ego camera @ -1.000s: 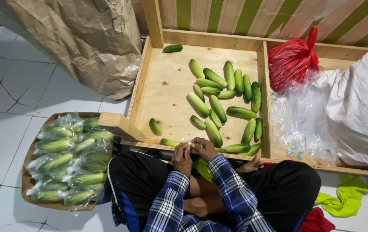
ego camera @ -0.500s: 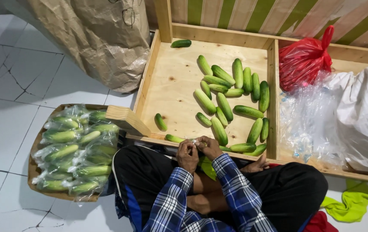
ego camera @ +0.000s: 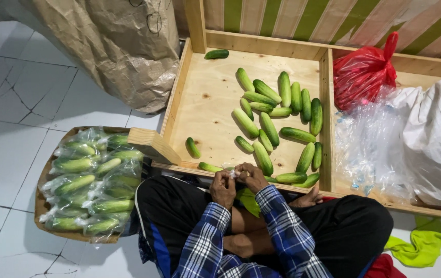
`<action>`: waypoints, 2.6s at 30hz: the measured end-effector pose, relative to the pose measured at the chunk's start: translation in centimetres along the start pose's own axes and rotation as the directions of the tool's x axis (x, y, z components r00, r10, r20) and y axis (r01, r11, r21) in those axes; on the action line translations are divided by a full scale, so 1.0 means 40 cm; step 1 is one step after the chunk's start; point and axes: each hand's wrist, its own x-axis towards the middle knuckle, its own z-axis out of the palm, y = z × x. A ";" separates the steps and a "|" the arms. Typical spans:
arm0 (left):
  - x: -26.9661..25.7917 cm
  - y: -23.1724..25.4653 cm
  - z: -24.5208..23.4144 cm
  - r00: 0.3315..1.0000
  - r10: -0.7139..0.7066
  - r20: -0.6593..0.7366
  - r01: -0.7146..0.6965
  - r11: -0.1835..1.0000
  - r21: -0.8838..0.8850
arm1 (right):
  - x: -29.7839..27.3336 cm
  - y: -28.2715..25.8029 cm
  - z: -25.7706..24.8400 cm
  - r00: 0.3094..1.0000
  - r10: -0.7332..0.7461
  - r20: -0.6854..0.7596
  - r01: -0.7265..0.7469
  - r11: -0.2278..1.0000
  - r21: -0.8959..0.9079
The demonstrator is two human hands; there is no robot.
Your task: The person sorts cucumbers by hand and places them into small plastic bags.
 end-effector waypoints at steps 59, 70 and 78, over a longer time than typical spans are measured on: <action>0.452 -0.102 -0.666 0.567 -0.616 -0.547 0.218 0.752 -0.621 | 0.020 -0.543 0.641 0.936 -0.335 0.109 0.276 0.890 0.363; 0.585 -0.330 -0.685 0.504 -0.591 -0.629 0.370 0.807 -0.461 | 0.143 -0.456 0.704 0.904 -0.113 0.413 0.380 0.655 -0.653; 0.611 -0.572 -0.689 0.587 -0.468 -0.660 0.415 0.874 -0.251 | 0.033 -0.779 0.641 0.906 0.146 0.398 0.232 0.615 -0.754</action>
